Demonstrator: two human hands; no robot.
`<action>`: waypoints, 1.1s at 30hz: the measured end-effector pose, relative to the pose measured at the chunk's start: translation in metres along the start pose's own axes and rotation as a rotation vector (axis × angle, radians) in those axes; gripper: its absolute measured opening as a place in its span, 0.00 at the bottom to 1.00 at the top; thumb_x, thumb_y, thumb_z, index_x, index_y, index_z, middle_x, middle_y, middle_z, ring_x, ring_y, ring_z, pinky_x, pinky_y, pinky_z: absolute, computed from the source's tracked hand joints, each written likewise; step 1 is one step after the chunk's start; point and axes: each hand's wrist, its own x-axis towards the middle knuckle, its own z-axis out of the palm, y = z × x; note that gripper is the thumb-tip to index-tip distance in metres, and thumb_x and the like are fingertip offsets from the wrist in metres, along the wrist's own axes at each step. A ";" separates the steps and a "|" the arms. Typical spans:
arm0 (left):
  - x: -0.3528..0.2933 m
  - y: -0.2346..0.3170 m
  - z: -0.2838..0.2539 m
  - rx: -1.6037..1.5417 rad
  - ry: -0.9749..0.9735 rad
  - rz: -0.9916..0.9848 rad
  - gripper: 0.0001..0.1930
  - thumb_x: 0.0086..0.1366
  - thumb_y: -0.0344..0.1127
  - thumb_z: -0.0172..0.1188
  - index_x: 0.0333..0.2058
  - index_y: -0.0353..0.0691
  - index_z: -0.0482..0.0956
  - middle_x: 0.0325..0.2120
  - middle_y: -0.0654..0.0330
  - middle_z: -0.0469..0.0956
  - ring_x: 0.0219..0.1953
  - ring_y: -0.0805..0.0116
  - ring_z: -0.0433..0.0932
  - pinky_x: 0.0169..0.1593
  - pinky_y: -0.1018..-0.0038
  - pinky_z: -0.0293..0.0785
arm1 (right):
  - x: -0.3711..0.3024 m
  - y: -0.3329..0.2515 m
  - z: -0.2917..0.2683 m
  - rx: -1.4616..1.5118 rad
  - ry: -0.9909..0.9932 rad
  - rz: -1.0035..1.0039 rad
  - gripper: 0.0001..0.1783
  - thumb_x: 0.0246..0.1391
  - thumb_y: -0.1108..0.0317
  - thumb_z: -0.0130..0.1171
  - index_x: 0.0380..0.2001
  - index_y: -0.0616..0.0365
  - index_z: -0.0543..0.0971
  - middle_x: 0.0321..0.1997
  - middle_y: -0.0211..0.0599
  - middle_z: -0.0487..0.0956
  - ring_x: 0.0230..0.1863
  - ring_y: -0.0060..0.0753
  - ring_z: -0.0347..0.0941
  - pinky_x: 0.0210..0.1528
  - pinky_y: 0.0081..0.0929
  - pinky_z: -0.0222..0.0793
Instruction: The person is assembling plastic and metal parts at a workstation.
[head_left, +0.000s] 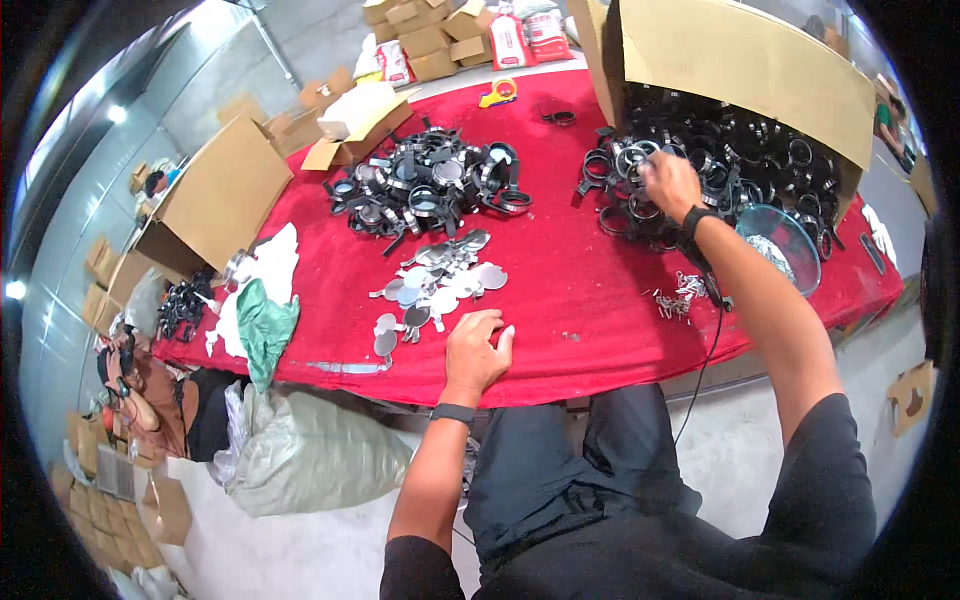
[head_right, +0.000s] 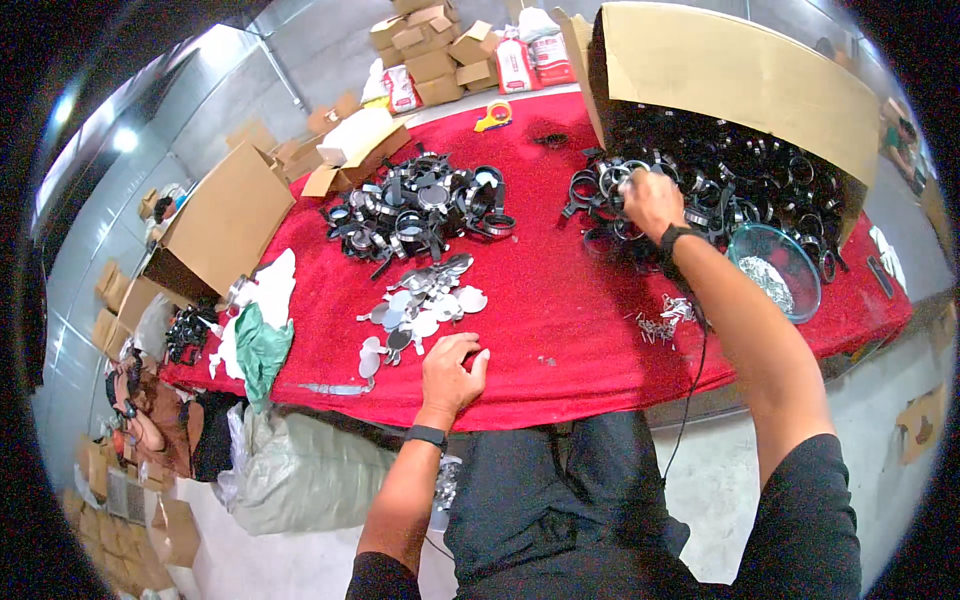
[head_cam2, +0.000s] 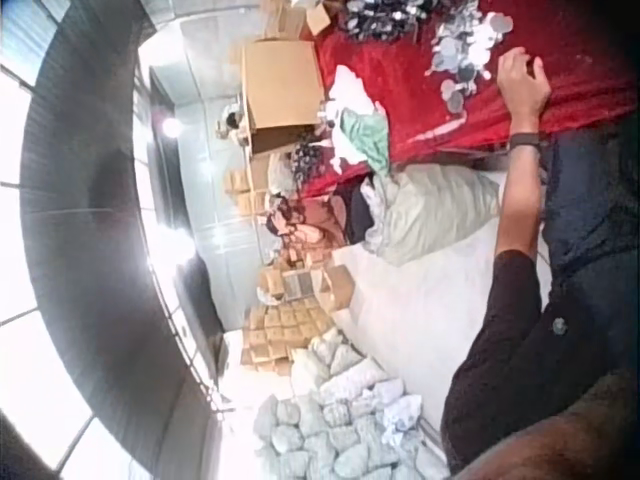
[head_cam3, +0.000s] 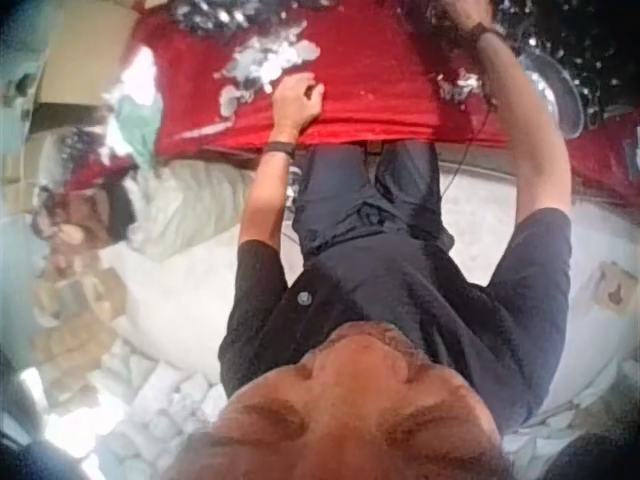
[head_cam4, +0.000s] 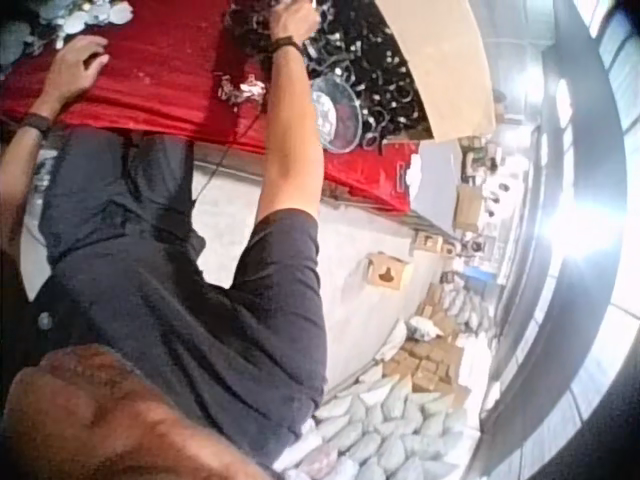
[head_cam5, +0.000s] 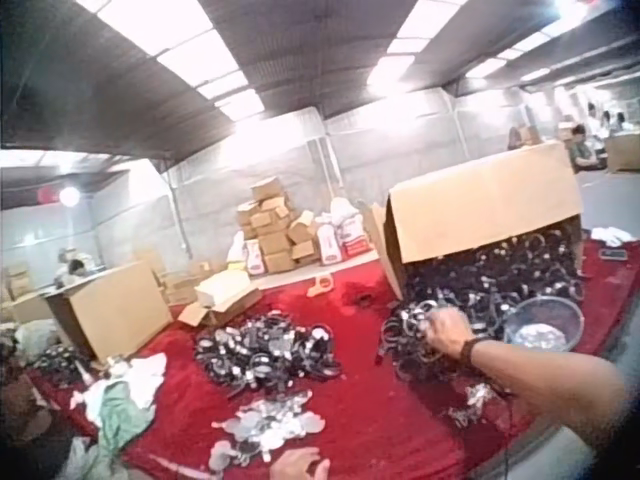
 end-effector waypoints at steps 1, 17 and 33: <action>0.001 0.000 0.000 -0.001 -0.003 0.002 0.09 0.60 0.31 0.74 0.38 0.34 0.87 0.44 0.48 0.89 0.47 0.48 0.87 0.54 0.59 0.84 | 0.003 0.001 -0.005 0.062 0.082 0.046 0.17 0.66 0.57 0.64 0.43 0.62 0.88 0.41 0.60 0.87 0.47 0.64 0.85 0.52 0.54 0.80; 0.102 -0.058 -0.004 0.378 -0.458 -0.418 0.19 0.61 0.44 0.75 0.44 0.35 0.90 0.41 0.39 0.87 0.47 0.39 0.86 0.53 0.49 0.81 | -0.068 -0.083 0.051 0.665 -0.922 -0.261 0.22 0.66 0.55 0.70 0.53 0.62 0.89 0.46 0.48 0.91 0.45 0.44 0.88 0.54 0.42 0.81; 0.103 -0.064 -0.006 0.329 -0.496 -0.419 0.24 0.59 0.46 0.79 0.49 0.39 0.89 0.44 0.40 0.89 0.51 0.40 0.88 0.56 0.49 0.82 | -0.122 -0.107 -0.009 0.487 -0.569 -0.049 0.17 0.60 0.65 0.68 0.47 0.67 0.87 0.46 0.57 0.87 0.53 0.60 0.84 0.59 0.49 0.78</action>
